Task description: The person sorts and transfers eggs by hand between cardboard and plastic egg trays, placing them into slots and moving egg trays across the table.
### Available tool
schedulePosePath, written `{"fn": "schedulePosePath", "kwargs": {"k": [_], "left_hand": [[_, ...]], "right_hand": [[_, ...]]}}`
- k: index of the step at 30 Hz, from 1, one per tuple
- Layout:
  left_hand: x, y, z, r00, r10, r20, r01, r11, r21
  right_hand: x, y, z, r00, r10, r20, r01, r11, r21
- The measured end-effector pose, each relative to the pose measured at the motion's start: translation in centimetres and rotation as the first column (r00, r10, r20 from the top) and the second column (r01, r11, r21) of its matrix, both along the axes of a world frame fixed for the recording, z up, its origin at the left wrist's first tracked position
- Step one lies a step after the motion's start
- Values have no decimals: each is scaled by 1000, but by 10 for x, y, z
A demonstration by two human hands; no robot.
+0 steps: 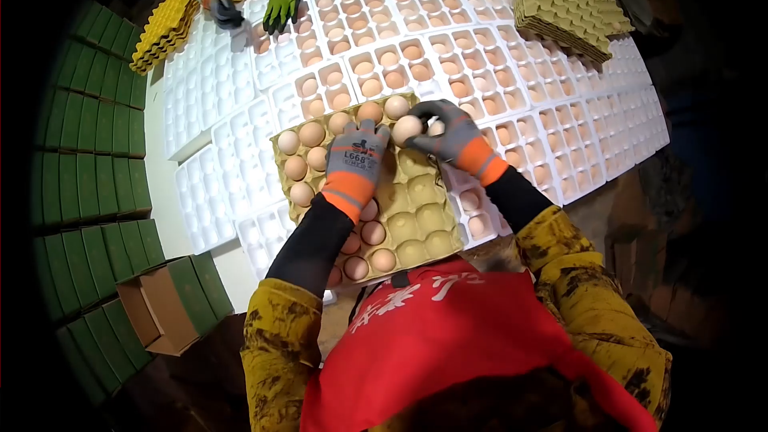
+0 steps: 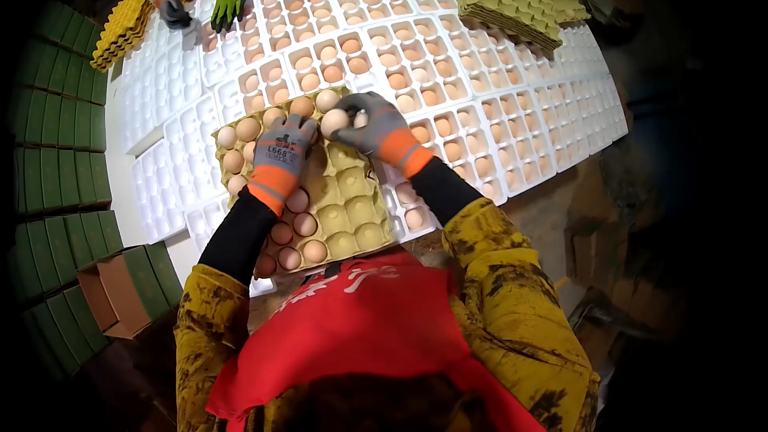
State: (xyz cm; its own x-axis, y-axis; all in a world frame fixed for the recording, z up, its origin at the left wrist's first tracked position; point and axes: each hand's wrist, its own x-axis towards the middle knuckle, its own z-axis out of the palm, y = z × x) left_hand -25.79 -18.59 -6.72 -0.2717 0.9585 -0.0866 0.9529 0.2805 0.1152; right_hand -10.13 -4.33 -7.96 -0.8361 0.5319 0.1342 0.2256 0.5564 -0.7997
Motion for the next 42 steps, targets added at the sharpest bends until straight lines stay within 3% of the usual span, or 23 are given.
{"fn": "schedulePosePath", "kwargs": {"k": [1, 2, 3, 6, 7, 10, 12, 14, 16, 18, 21, 24, 25, 27, 30, 31, 33, 34, 35, 36, 37, 40, 42], "left_hand": [[-3, 3, 0, 999, 6, 41, -7, 1000, 11], [-6, 4, -1, 996, 13, 84, -15, 1000, 21], [-13, -7, 4, 973, -21, 230, -36, 971, 238], [-34, -33, 26, 419, 126, 899, -502, 857, 114], [-44, -44, 34, 174, 124, 977, -608, 794, 8], [-71, -84, 47, 165, 83, 983, -763, 643, 74], [-93, -112, 48, 248, 99, 964, -817, 556, 153], [-114, -137, 48, 261, 147, 954, -880, 441, 173], [-132, -156, 35, 270, 213, 939, -905, 390, 172], [-144, -157, 15, 302, 260, 917, -909, 370, 194], [-158, -133, -22, 258, 317, 913, -934, 323, 152], [-178, -111, -70, 397, 380, 836, -897, 351, 267], [-185, -105, -83, 690, 443, 573, -723, 471, 506], [-193, -94, -75, 652, 584, 483, -741, 626, 244], [-208, -83, -80, 674, 501, 543, -733, 543, 409], [-215, -78, -79, 694, 394, 603, -709, 519, 477], [-228, -60, -84, 758, 181, 626, -616, 512, 598], [-235, -57, -98, 806, 234, 544, -557, 611, 562], [-239, -58, -105, 852, 266, 451, -494, 693, 525], [-242, -58, -104, 890, 291, 352, -437, 765, 472], [-242, -64, -102, 864, 315, 392, -491, 696, 523], [-241, -93, -87, 796, 475, 375, -574, 400, 715], [-235, -123, -95, 640, 657, 399, -674, 231, 702]], "right_hand": [[9, 13, -5, 993, -68, -98, 10, 866, -501], [13, 22, 5, 975, -172, -141, -37, 497, -867], [17, 29, 12, 958, -206, -201, -113, 373, -921], [-6, 41, 31, 1000, 14, -14, -20, 792, -611], [-21, 52, 3, 971, 170, -166, -160, 984, 73], [-56, 26, 41, 810, -33, 585, -296, 839, 457], [-59, 37, 31, 855, 38, 518, -289, 863, 414], [-61, 58, 36, 918, 183, 352, -223, 972, 77], [-85, 84, 25, 974, 218, 61, -180, 910, -374], [-130, 70, 68, 944, 264, 195, -116, 823, -556], [-217, 49, 23, 844, 536, 30, -530, 841, -107], [-275, 10, -19, 747, 587, 311, -649, 746, 150], [-286, 1, -29, 690, 582, 430, -701, 684, 199], [-298, -6, -47, 643, 536, 547, -746, 601, 287], [-315, 1, -52, 774, 623, 111, -583, 771, -258], [-313, 3, -40, 798, 580, 164, -394, 708, -586], [-320, 9, -63, 819, 574, 16, -364, 540, -759], [-321, 13, -73, 821, 571, -19, -343, 466, -815], [-321, 19, -79, 816, 567, -109, -477, 555, -681], [-318, 14, -57, 877, 473, -87, -343, 487, -803], [-315, 9, -34, 931, 360, -53, -204, 394, -896], [-329, 8, -48, 878, 384, -285, -369, 164, -915], [-344, -7, -53, 822, 531, -203, -509, 529, -679]]}}
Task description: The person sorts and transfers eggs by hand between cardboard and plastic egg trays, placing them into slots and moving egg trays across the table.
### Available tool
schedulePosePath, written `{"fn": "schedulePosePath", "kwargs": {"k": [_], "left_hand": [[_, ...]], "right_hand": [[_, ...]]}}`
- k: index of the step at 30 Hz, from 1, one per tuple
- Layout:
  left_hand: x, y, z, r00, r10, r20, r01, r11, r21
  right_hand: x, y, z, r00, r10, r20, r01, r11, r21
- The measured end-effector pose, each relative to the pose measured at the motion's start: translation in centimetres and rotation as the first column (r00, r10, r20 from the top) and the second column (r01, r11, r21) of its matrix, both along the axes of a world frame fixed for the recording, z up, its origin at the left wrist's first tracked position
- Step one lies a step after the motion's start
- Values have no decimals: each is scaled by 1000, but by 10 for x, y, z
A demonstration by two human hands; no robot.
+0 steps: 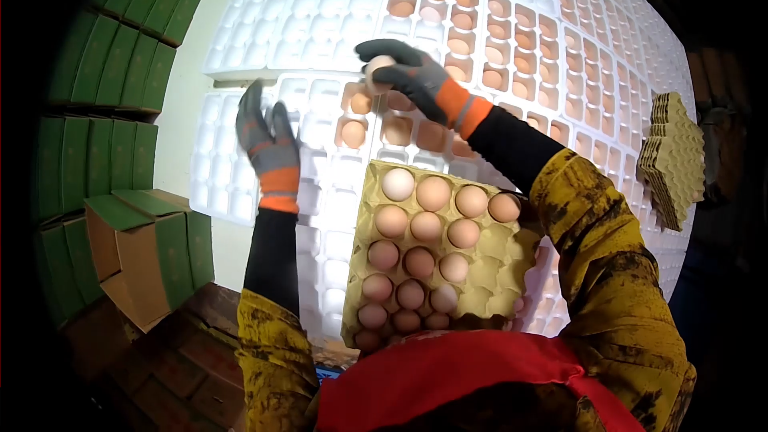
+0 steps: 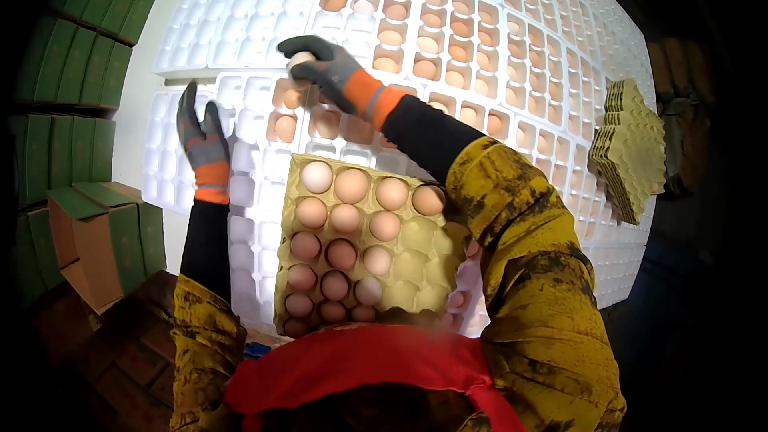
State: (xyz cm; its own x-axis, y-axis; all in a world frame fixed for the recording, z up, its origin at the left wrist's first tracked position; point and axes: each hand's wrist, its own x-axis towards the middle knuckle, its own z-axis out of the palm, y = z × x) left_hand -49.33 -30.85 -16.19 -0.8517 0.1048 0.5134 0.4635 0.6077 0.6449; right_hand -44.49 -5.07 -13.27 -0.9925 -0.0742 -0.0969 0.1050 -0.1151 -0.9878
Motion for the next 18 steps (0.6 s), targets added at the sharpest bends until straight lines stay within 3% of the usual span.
{"fn": "schedulePosePath", "kwargs": {"k": [1, 2, 3, 6, 7, 8, 10, 11, 12, 14, 18], "left_hand": [[4, -18, -5, 999, 36, -24, -40, 987, -156], [10, -35, -8, 996, 70, -54, -83, 948, -307], [19, -47, -9, 993, 101, -58, -116, 914, -389], [29, -84, -17, 951, 241, -196, -303, 577, -758], [23, -101, -25, 932, 280, -232, -355, 562, -747], [15, -112, -19, 926, 332, -181, -348, 562, -750], [-6, -148, -32, 904, 370, 216, -174, 778, -604], [-8, -153, -33, 903, 347, 251, -145, 800, -582], [-9, -155, -35, 902, 324, 286, -119, 823, -555], [-6, -159, -42, 900, 307, 310, -97, 834, -543], [-4, -164, -49, 872, 351, 341, -81, 790, -607]], "right_hand": [[-11, -11, -10, 995, 34, -98, -24, 994, 108], [-14, -24, -6, 997, 69, -38, -64, 991, 121], [-22, -35, -12, 979, 114, -170, -63, 957, 282], [-40, -59, -27, 870, 314, -379, -5, 776, 631], [-48, -65, -46, 791, 341, -508, 98, 749, 655], [-53, -60, -58, 733, 464, -496, 145, 606, 782], [-57, -56, -71, 621, 682, -387, 273, 275, 922], [-42, -52, -38, 787, 543, -294, -4, 481, 877], [-32, -46, -27, 834, 436, -337, 16, 593, 805], [-5, -20, 19, 948, 287, -135, -167, 812, 560], [64, 27, 49, 949, 52, -311, 102, 883, 459]]}}
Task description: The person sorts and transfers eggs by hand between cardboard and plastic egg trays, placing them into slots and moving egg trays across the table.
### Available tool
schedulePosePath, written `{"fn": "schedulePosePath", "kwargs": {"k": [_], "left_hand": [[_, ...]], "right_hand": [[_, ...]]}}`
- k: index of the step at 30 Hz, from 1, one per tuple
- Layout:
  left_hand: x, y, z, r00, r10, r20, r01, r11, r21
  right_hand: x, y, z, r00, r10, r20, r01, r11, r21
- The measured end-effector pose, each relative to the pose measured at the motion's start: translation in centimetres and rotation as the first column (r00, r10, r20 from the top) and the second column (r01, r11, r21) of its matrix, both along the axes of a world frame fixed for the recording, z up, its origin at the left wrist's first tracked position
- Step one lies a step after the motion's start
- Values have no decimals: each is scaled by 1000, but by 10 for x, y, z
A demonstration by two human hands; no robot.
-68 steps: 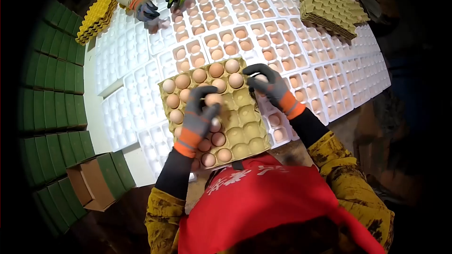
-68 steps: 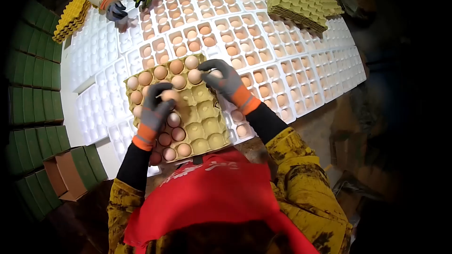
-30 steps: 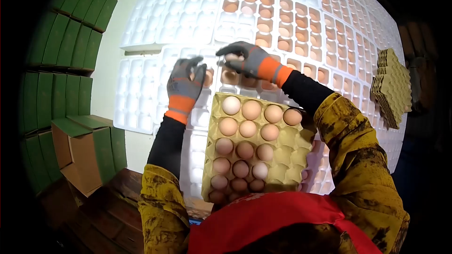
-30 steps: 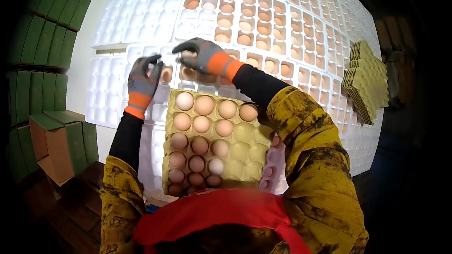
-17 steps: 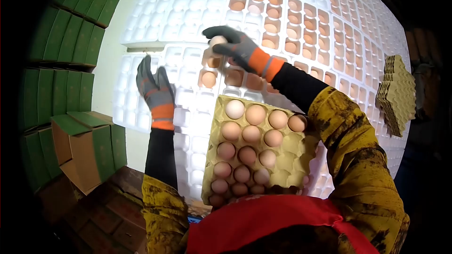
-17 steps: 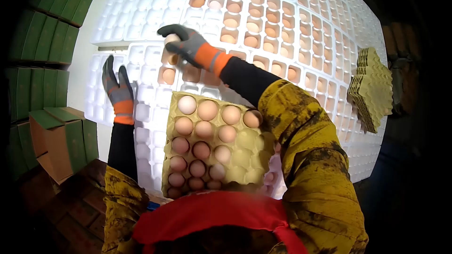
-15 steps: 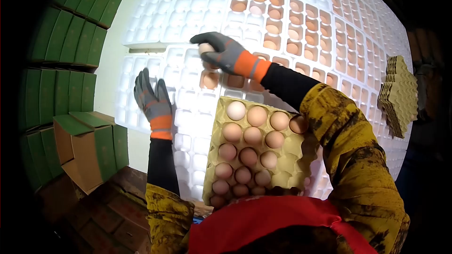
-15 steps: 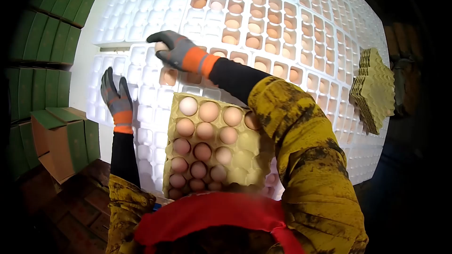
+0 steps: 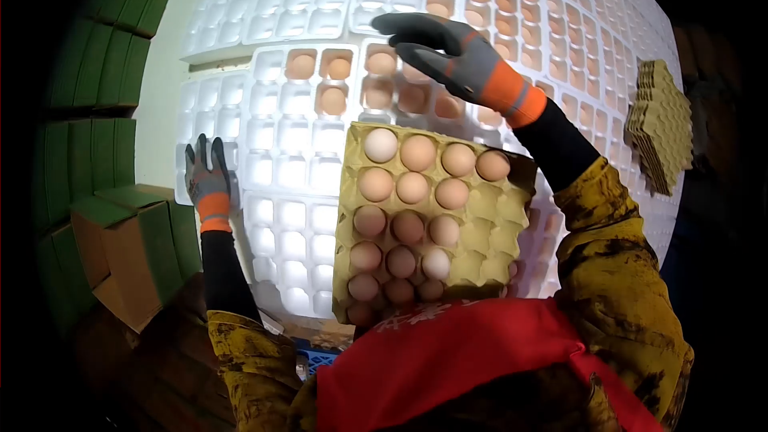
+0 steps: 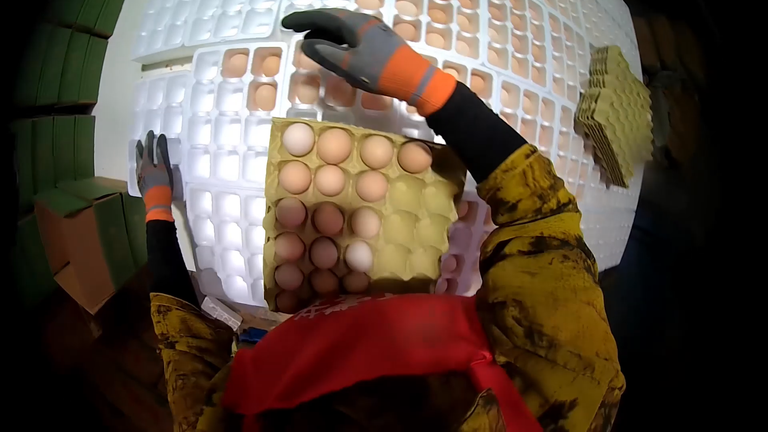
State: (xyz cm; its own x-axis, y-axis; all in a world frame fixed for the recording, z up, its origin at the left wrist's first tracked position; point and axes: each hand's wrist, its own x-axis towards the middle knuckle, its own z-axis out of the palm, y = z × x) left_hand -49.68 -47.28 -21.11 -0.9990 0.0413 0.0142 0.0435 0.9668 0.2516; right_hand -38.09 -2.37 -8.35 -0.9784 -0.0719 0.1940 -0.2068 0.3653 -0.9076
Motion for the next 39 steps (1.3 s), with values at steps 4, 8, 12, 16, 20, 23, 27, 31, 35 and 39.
{"fn": "schedulePosePath", "kwargs": {"k": [4, 8, 12, 16, 20, 23, 27, 31, 35, 39], "left_hand": [[-28, -7, -16, 996, -93, 3, 92, 990, 109], [-61, 9, -18, 996, -86, 2, 85, 993, -78], [-62, 20, -8, 991, -123, 54, 128, 987, -102], [-12, 53, 60, 929, -261, -262, 149, 913, -380], [103, 136, 134, 776, -572, -266, 609, 571, 551], [172, 197, 157, 528, -825, -202, 783, 382, 491], [200, 260, 78, 502, -749, -432, 846, 321, 427], [206, 267, 93, 396, -884, -250, 895, 432, -109], [193, 228, 124, 712, -659, -243, 587, 367, 722], [178, 200, 132, 721, -678, 140, -127, 68, 989]], "right_hand": [[97, 9, 34, 960, -228, 162, 224, 974, 43], [169, 2, 51, 885, -356, 299, 362, 932, 38], [207, -5, 57, 899, -396, 185, 348, 905, 246], [214, -21, 55, 943, -326, 74, 196, 719, 667], [197, -18, 10, 943, -333, -3, 222, 620, 753], [205, -4, -13, 891, -453, -36, 446, 855, 265], [216, 25, -24, 924, -280, 260, 382, 670, -637], [185, 35, -22, 933, -281, 225, 331, 914, -235], [164, -18, 18, 963, -269, 11, 221, 813, 539], [158, -41, 9, 944, -329, 17, 230, 694, 682]]}}
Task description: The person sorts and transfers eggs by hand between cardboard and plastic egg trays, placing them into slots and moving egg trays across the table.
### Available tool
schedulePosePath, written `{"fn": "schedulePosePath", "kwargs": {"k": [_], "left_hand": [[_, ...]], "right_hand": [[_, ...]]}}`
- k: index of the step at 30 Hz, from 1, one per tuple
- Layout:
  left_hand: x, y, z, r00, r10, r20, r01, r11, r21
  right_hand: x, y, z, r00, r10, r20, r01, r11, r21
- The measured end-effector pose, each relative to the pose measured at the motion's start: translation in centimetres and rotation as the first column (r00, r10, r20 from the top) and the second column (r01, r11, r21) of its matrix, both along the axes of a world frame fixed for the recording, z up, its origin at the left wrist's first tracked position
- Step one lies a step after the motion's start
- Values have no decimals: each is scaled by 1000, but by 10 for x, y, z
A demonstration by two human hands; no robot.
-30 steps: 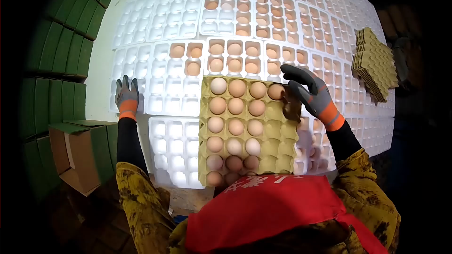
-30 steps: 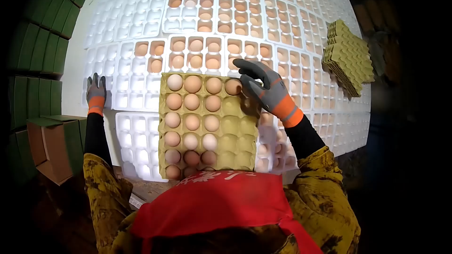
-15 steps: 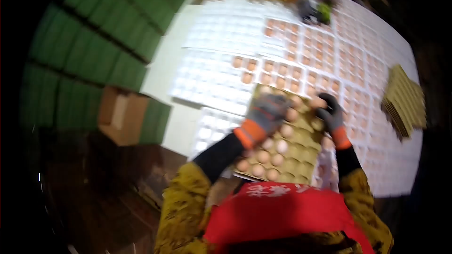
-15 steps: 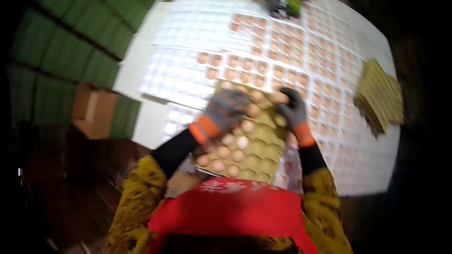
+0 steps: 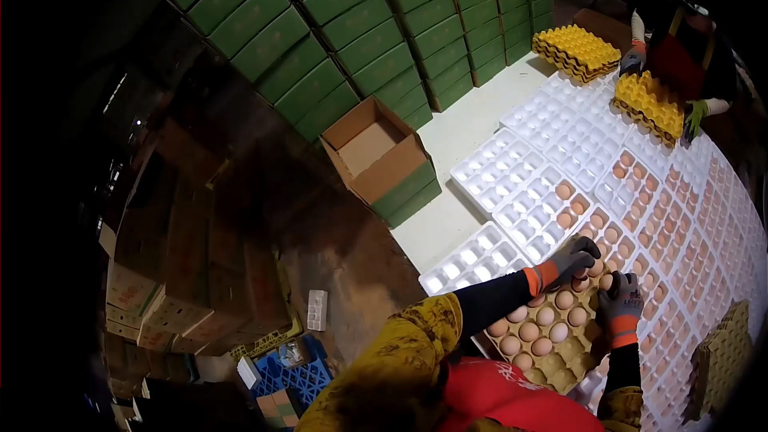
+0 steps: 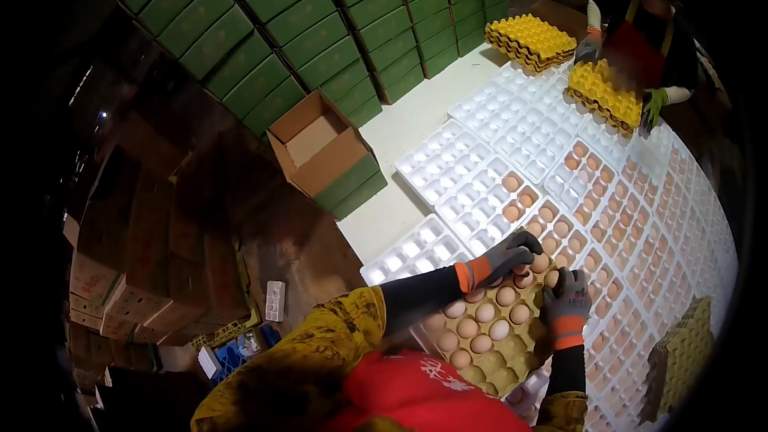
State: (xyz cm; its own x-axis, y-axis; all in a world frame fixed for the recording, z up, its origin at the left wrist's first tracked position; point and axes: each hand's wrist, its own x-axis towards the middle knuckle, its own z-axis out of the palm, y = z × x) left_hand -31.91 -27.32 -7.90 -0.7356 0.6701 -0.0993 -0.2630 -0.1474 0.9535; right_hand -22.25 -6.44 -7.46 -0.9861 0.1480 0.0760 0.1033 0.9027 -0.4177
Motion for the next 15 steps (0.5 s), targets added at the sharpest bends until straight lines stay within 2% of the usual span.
{"fn": "schedulePosePath", "kwargs": {"k": [1, 2, 3, 4, 5, 6, 7, 8, 9, 10, 11, 12, 13, 14, 15], "left_hand": [[-1, -2, 7, 987, -46, -155, 25, 990, -136], [5, 4, 9, 829, -159, -536, -95, 905, -414], [13, 12, 5, 530, -364, -766, -317, 752, -577], [9, 25, -35, 203, -533, -821, -399, 721, -567], [7, 35, -37, 132, -632, -763, -442, 652, -616], [6, 44, -40, 64, -725, -686, -483, 579, -657], [9, 49, -41, -6, -806, -592, -517, 510, -688], [18, 52, -47, 62, -713, -699, -661, 495, -564], [19, 52, -51, 155, -646, -747, -588, 548, -595], [19, 53, -57, 252, -571, -781, -511, 607, -609], [18, 54, -65, 349, -493, -797, -438, 666, -604], [15, 36, -42, 388, -442, -809, -383, 721, -578], [13, 18, -18, 429, -392, -814, -327, 772, -545], [12, -1, 7, 471, -345, -812, -271, 819, -505], [8, -18, 14, 843, -164, -512, -75, 907, -414]], "right_hand": [[-1, 0, -1, 1000, -11, -13, 10, 1000, -22], [-1, 0, 2, 993, -107, -40, 91, 956, -280], [0, 24, -19, 982, -98, -160, 13, 887, -462], [5, 46, -35, 975, -102, -197, -37, 802, -596], [13, 54, -31, 983, -140, -121, -20, 569, -822], [14, 60, -31, 986, -157, -60, -10, 298, -955], [13, 61, -27, 989, -140, -51, -22, 199, -980], [12, 65, -25, 990, -62, -126, -95, 364, -926], [5, 65, -19, 909, 167, -382, -339, 830, -444], [2, 66, -9, 857, 280, -432, -404, 886, -228], [-5, 52, 6, 970, 137, -201, -241, 653, -718], [-11, 38, 22, 997, -44, 66, 74, 226, -971], [-18, 37, 21, 999, 20, 35, 19, 529, -848], [-24, 37, 28, 993, 113, -22, -95, 699, -709], [-30, 36, 21, 956, 214, -200, -287, 818, -498]]}}
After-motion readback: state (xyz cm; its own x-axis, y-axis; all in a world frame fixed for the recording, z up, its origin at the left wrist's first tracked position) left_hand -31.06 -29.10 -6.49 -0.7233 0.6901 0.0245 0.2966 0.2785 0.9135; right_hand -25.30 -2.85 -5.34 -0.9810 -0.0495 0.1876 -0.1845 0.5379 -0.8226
